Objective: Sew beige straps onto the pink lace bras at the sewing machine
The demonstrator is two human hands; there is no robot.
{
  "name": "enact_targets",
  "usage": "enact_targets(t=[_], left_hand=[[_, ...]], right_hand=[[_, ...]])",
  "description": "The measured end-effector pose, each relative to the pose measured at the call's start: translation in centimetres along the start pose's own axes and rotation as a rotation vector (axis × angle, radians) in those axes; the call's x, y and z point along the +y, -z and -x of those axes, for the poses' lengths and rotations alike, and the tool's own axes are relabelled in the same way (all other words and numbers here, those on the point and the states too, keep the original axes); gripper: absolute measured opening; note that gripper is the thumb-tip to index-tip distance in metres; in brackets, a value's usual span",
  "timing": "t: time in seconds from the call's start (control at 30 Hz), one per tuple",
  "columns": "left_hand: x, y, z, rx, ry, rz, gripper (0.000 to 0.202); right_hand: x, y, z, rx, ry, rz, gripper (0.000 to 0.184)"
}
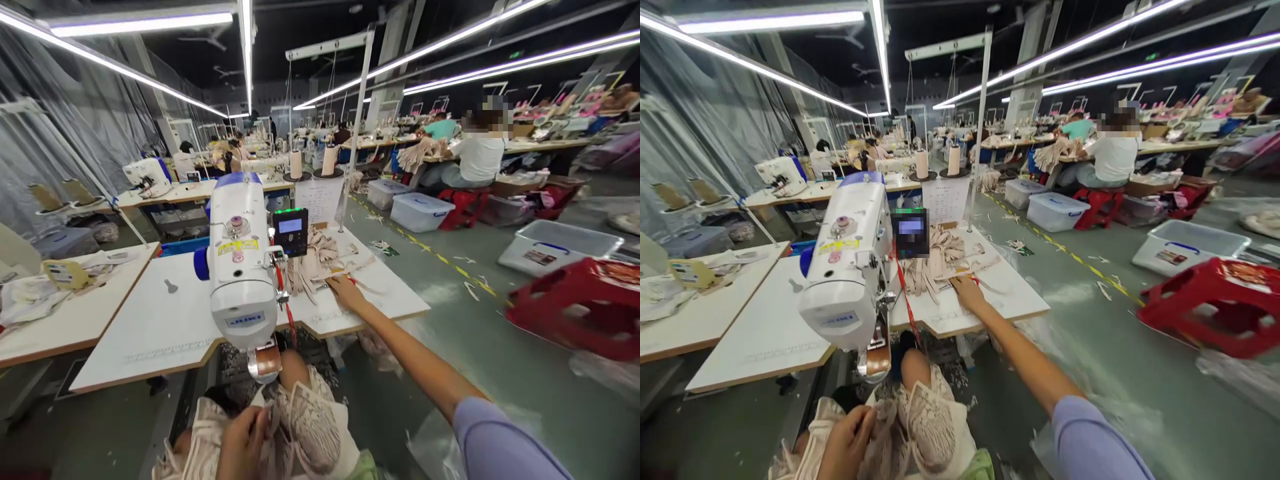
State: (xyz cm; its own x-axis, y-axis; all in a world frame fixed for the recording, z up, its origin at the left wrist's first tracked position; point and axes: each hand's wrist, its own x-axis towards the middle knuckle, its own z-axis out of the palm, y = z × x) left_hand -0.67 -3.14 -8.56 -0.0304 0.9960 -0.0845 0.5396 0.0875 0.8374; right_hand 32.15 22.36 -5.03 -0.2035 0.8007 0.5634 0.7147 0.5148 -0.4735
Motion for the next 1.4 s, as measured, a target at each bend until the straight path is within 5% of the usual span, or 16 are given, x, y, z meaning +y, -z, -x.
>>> enact_targets(t=[0.33,0.5,0.6,0.67,0.73,0.87,0.97,1.23,1.4], left_hand=[[1.5,1.1,-0.5,-0.117,0.061,0.239,0.043],[1.8,1.1,-0.5,-0.137,0.222,0.539,0.036],[1.8,1.3,-0.3,-0.151,0.293,0.688,0.034],[1.8,1.4,-0.3,-0.157,0.326,0.763,0.034],[1.9,1.4,-0.4,-0.159,0.353,0.810,0.035],[2.3,1.1,-0.8,-0.155,0.377,0.874,0.035],[2.7,0.9,-0.7,-0.159,0.349,0.833,0.034],[3.3,1.2,-0.2,-0.216,0.192,0.440,0.023],[3.3,1.6,-0.4,-0.195,0.192,0.462,0.023]], right_hand=[[3.1,0.9,0.7,-0.435,-0.019,0.212,0.028],[3.4,1.9,4.4,-0.538,-0.071,0.302,0.038],[1.0,3.7,9.4,-0.519,-0.163,0.312,0.043],[-1.8,4.9,13.3,-0.437,-0.361,0.163,0.037],[-5.4,5.4,16.8,-0.436,-0.415,-0.037,0.033],[-12.6,4.2,20.8,-0.600,-0.201,-0.238,0.039],[-15.8,2.3,21.2,-0.579,-0.074,-0.219,0.043],[-17.2,-1.1,19.0,-0.548,0.011,-0.288,0.037],[-16.4,-0.8,19.7,-0.619,-0.136,-0.400,0.031]])
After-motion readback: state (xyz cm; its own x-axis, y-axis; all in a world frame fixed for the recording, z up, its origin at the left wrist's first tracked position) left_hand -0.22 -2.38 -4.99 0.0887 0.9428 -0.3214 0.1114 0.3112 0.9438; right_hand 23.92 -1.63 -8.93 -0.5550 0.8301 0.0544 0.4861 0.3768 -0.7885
